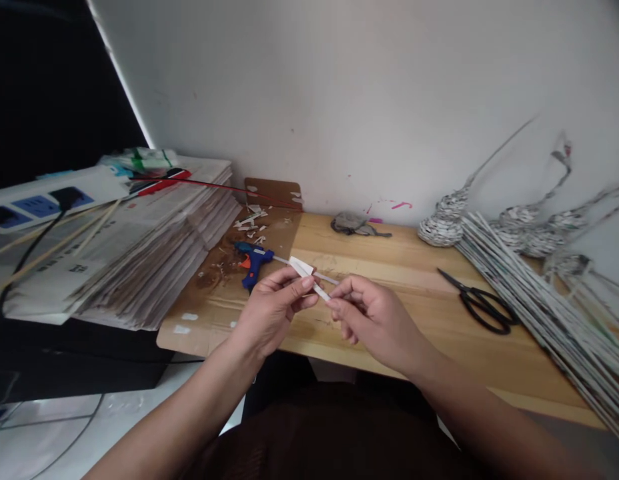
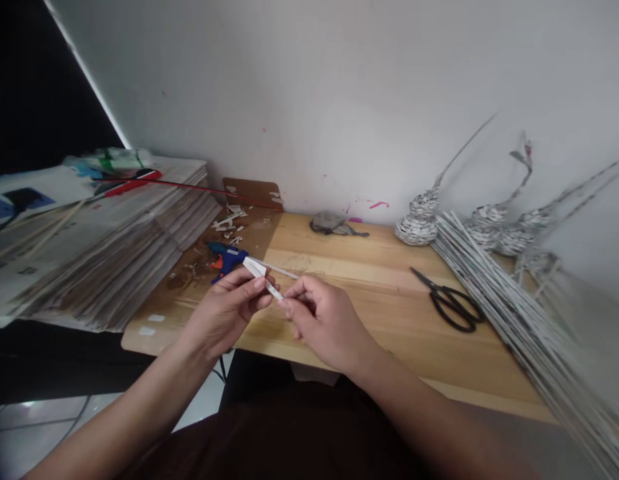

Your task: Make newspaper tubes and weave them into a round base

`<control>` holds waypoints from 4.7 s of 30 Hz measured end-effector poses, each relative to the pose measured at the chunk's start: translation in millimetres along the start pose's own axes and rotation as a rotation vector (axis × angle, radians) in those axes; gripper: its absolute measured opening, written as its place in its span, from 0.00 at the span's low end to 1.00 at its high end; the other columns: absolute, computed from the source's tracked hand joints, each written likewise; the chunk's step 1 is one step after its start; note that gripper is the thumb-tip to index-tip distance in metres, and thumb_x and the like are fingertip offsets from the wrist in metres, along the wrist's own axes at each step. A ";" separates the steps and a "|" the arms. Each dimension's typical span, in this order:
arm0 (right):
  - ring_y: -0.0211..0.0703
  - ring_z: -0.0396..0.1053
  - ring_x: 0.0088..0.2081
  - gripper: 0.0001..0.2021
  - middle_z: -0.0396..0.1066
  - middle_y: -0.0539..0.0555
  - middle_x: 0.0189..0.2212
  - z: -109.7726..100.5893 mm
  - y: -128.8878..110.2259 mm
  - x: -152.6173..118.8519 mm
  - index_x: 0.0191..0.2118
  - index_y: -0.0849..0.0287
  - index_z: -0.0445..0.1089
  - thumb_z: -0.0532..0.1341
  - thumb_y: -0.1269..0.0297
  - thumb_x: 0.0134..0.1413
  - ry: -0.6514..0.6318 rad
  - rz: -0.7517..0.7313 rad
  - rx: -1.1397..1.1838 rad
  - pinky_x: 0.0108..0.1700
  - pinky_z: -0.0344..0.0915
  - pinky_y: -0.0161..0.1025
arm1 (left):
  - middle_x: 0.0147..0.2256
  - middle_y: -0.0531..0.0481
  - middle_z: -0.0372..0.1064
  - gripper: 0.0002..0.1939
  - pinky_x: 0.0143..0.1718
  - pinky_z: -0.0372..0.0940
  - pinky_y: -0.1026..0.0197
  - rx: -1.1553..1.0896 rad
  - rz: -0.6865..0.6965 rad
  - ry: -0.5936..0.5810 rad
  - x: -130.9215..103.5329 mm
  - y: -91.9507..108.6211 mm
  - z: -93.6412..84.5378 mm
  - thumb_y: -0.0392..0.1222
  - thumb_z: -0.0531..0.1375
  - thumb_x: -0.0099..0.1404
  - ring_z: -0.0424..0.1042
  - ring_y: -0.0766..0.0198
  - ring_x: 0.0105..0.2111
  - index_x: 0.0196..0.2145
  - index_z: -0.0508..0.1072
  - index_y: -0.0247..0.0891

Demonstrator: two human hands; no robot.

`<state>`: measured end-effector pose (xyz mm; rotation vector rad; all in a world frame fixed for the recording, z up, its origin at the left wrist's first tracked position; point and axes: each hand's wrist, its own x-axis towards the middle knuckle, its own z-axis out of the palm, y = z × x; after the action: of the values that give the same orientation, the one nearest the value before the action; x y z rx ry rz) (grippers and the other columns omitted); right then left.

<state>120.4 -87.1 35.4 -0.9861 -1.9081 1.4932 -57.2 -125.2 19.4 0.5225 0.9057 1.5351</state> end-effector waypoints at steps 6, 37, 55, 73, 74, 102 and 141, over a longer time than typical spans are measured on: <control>0.32 0.64 0.23 0.09 0.68 0.46 0.24 -12.7 5.8 -14.6 0.37 0.56 0.69 0.65 0.58 0.57 0.109 -0.129 -0.220 0.27 0.60 0.32 | 0.31 0.51 0.76 0.09 0.33 0.73 0.70 0.041 -0.039 -0.019 1.4 -10.2 12.2 0.34 0.74 0.49 0.75 0.71 0.29 0.30 0.81 0.34; 0.34 0.65 0.26 0.15 0.67 0.49 0.24 -37.4 32.8 -47.3 0.34 0.59 0.70 0.54 0.55 0.66 0.005 -0.041 -0.085 0.28 0.62 0.33 | 0.25 0.51 0.75 0.09 0.30 0.71 0.70 0.262 -0.130 -0.146 2.7 -33.0 40.8 0.39 0.74 0.49 0.75 0.70 0.26 0.29 0.81 0.36; 0.32 0.59 0.13 0.17 0.63 0.44 0.15 -50.6 57.2 -39.5 0.33 0.59 0.67 0.57 0.49 0.61 -0.364 0.321 0.633 0.15 0.54 0.30 | 0.27 0.48 0.77 0.08 0.28 0.70 0.69 0.298 -0.229 -0.243 6.0 -45.5 39.4 0.41 0.73 0.52 0.75 0.68 0.27 0.30 0.82 0.36; 0.31 0.52 0.13 0.18 0.51 0.40 0.14 -51.1 68.5 -47.2 0.31 0.57 0.60 0.53 0.48 0.65 -0.372 0.305 0.673 0.17 0.51 0.31 | 0.28 0.48 0.77 0.11 0.26 0.65 0.70 0.299 -0.262 -0.205 8.8 -57.8 41.9 0.42 0.75 0.48 0.70 0.72 0.26 0.30 0.83 0.37; 0.30 0.50 0.12 0.17 0.50 0.39 0.13 -50.9 70.4 -46.4 0.30 0.56 0.60 0.53 0.48 0.64 -0.398 0.318 0.734 0.17 0.50 0.31 | 0.28 0.48 0.76 0.11 0.26 0.64 0.71 0.301 -0.265 -0.209 8.3 -58.1 42.6 0.42 0.75 0.48 0.69 0.72 0.25 0.30 0.83 0.36; 0.32 0.54 0.15 0.17 0.52 0.40 0.13 -53.8 88.4 -48.8 0.30 0.58 0.63 0.56 0.50 0.64 -0.362 0.173 0.922 0.19 0.49 0.30 | 0.27 0.50 0.71 0.12 0.25 0.63 0.71 0.205 -0.302 -0.200 9.0 -68.6 41.1 0.44 0.70 0.58 0.68 0.72 0.25 0.37 0.81 0.34; 0.30 0.51 0.16 0.20 0.54 0.42 0.14 -58.8 84.6 -55.3 0.31 0.58 0.65 0.55 0.45 0.63 -0.149 0.249 0.662 0.20 0.50 0.31 | 0.24 0.51 0.72 0.09 0.27 0.64 0.69 0.334 -0.128 -0.226 21.4 -72.0 62.1 0.41 0.73 0.52 0.68 0.72 0.24 0.31 0.82 0.35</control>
<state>217.9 -86.0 -29.2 -0.8260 -1.2432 2.1916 30.9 -90.7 -4.0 0.8436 1.0028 1.1869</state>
